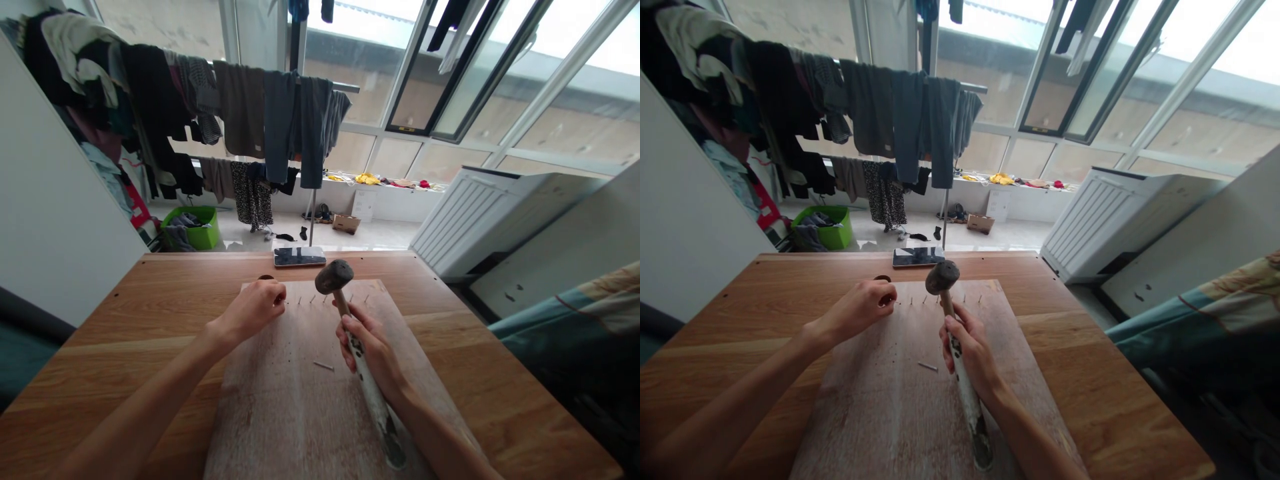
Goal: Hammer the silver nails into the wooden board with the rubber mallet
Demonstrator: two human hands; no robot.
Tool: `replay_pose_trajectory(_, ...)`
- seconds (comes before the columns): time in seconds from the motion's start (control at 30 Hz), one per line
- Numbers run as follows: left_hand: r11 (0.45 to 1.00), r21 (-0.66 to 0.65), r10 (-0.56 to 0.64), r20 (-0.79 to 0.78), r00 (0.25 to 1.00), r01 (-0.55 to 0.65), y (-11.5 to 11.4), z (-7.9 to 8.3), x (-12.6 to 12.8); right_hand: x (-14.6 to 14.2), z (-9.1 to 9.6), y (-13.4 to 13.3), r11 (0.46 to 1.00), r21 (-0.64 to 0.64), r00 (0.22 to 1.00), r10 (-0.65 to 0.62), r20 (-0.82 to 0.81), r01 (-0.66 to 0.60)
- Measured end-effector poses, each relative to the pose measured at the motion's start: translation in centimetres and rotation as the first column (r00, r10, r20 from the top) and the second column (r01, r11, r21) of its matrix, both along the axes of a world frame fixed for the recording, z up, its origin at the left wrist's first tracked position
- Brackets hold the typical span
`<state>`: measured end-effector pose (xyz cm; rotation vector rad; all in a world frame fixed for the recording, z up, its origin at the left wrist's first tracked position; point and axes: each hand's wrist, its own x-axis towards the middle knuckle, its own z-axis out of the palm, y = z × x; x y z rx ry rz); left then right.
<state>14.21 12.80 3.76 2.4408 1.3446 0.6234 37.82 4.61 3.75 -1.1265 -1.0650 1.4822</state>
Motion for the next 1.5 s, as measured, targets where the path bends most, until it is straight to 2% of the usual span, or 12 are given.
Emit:
replay_pose_trajectory(0.13,0.998,-0.058,-0.007,0.042,0.999,0.009,0.2,-0.2,-0.1,-0.3,-0.1,-0.1,1.0,0.018,0.999,0.013,0.031,-0.014)
replay_pose_trajectory(0.3,0.999,-0.039,-0.027,0.144,0.989,0.032,0.3,-1.1,0.3,-0.4,-0.1,-0.2,0.999,0.026,0.998,0.033,0.049,-0.034)
replay_pose_trajectory(0.47,0.985,-0.166,0.016,0.298,0.954,0.036,0.7,-2.1,0.1,-0.8,1.6,-0.5,0.997,0.018,0.995,0.072,0.07,-0.074)
replay_pose_trajectory(0.6,0.986,-0.162,0.027,0.347,0.937,0.031,1.0,-2.5,-0.3,-1.6,2.9,-0.4,0.994,-0.001,0.993,0.105,0.046,-0.105)
replay_pose_trajectory(0.67,0.989,-0.147,0.026,0.371,0.928,0.031,1.1,-2.7,-0.4,-2.2,2.7,-0.1,0.993,0.012,0.993,0.114,0.035,-0.115)
replay_pose_trajectory(0.83,0.991,-0.134,0.031,0.394,0.918,0.025,1.0,-2.7,-0.3,-3.1,0.2,0.5,0.987,0.044,0.986,0.152,0.067,-0.155)
replay_pose_trajectory(0.93,0.992,-0.123,0.026,0.383,0.923,0.022,0.9,-2.7,-0.3,-3.0,-0.5,0.3,0.984,0.042,0.983,0.168,0.079,-0.171)
replay_pose_trajectory(1.07,0.994,-0.111,0.032,0.375,0.926,0.01,0.9,-2.7,-0.3,-3.0,-0.5,0.2,0.984,0.068,0.983,0.159,0.087,-0.165)
replay_pose_trajectory(1.27,0.996,-0.081,0.007,0.363,0.932,0.024,1.0,-2.8,-0.3,-3.0,-0.7,0.1,0.973,0.054,0.962,0.214,0.168,-0.225)
replay_pose_trajectory(1.4,0.996,-0.072,-0.017,0.351,0.936,0.045,1.3,-2.9,-0.6,-2.9,-0.8,0.1,0.971,0.055,0.96,0.219,0.175,-0.232)
replay_pose_trajectory(1.5,0.992,-0.108,-0.029,0.318,0.948,0.066,1.5,-2.4,-1.0,-2.8,-0.7,0.1,0.975,0.043,0.968,0.209,0.136,-0.217)
